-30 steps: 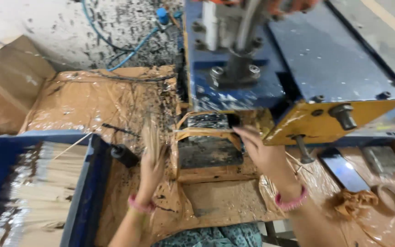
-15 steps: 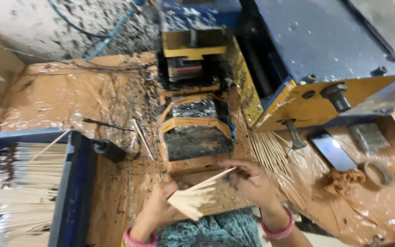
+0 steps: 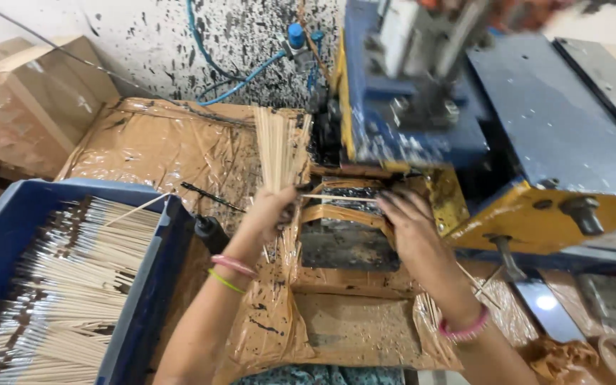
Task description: A worker feeds small wooden sticks into a manufacturing machine for processing.
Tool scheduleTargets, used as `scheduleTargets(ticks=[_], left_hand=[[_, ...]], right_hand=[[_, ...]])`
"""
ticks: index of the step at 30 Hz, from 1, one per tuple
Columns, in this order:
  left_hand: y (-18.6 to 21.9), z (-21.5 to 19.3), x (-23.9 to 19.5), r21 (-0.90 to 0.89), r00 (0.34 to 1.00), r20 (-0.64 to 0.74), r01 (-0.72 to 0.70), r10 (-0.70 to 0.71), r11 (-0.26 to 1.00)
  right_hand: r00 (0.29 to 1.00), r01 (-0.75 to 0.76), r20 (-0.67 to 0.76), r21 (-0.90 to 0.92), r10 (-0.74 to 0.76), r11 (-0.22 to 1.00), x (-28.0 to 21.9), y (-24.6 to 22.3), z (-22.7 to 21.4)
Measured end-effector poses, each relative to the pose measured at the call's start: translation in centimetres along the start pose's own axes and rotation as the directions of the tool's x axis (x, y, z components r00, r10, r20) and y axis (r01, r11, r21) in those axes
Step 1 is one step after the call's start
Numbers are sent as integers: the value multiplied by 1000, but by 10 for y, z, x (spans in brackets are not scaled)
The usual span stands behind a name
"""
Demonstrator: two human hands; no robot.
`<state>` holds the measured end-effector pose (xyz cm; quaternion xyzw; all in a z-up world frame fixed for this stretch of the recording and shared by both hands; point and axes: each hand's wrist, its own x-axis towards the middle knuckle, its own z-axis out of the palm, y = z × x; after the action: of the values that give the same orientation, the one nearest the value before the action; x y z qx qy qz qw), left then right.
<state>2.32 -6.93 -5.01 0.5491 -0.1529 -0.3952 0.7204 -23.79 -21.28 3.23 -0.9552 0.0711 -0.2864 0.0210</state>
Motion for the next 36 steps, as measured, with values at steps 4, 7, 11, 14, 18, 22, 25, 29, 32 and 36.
scheduleTargets(ticks=[4,7,11,14,18,22,25,29,32,36], left_hand=[[-7,7,10,-100,990,118,86,-74,991],[-6,9,6,-152,986,155,93,-69,984],[-7,4,3,-88,988,127,95,-83,992],[-20,-6,-19,-68,990,132,-41,50,997],[-79,-77,-65,529,842,-83,-415,532,740],[-109,-107,-122,491,869,-246,-270,430,828],[-80,-56,-155,271,903,-53,-399,427,876],[-60,-12,-147,629,852,393,-524,347,574],[-51,-15,-126,860,935,355,-336,22,385],[-12,-35,-82,331,934,308,-281,179,900]], right_hand=[[974,-224,45,86,221,971,-23,11,11],[910,-399,155,62,386,915,-24,20,19],[902,-429,157,208,403,879,-34,63,63],[952,-288,25,413,305,864,-39,47,39],[841,-531,128,-1,526,848,-80,3,-20],[729,-550,-271,317,629,773,-193,31,10],[723,-655,-251,49,644,754,-196,6,12],[591,-743,277,553,757,377,-191,-6,39],[817,-375,277,921,505,102,-127,-10,21],[949,-196,91,921,302,337,-68,11,12]])
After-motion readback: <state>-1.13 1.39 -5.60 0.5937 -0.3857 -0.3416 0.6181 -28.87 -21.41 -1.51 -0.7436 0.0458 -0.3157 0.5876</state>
